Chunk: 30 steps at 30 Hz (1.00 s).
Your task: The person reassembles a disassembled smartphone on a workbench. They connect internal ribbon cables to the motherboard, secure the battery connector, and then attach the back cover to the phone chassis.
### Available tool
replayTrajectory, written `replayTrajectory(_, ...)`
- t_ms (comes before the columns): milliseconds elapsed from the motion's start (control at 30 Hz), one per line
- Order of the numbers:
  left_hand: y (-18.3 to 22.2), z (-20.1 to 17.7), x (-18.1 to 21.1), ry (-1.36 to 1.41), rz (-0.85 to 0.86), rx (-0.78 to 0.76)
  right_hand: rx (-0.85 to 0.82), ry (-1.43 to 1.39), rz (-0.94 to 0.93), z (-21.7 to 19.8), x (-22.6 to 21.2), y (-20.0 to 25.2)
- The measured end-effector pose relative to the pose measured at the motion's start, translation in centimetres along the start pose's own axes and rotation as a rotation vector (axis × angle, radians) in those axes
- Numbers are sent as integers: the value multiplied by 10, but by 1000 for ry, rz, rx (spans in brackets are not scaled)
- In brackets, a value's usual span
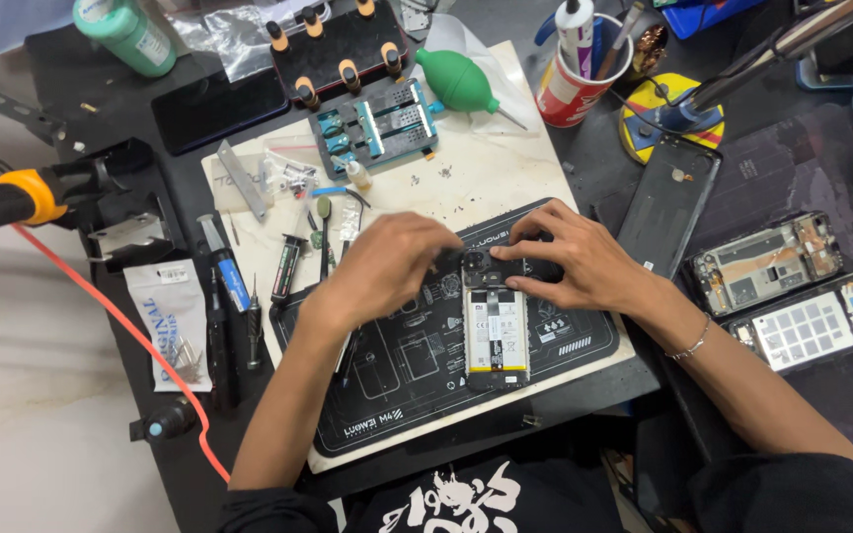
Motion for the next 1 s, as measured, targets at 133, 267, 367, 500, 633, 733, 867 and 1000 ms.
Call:
replayTrajectory(133, 9, -28, 5, -84, -116, 39, 5, 24, 5, 1, -2, 1)
replayTrajectory(267, 23, -46, 5, -108, -407, -109, 30, 39, 1, 2, -2, 1)
replayTrajectory(367, 34, -46, 4, -148, -505, -205, 50, 43, 3, 5, -3, 3)
replayTrajectory(500, 44, -34, -2, -220, -571, -299, 64, 58, 21, 8, -1, 3)
replayTrajectory(633, 46, -26, -9, -299, -515, -298, 88, 59, 21, 11, 1, 3)
replayTrajectory(733, 48, -22, -14, -308, -527, -303, 107, 55, 17, 12, 0, 4)
replayTrajectory(867, 49, -17, -19, -310, -520, -299, 113, 40, 26, 12, 0, 4)
replayTrajectory(1000, 49, -17, -21, -283, -538, -315, 119, 44, 42, 12, -1, 3)
Point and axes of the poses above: each hand's wrist, its own y-axis away from the middle knuckle, its own z-axis out of the palm, x = y × z, the point moved 4 cm from there along -y, towards the middle knuckle, and after that the axes turned 14 degrees about z, right-handed, at the moved point
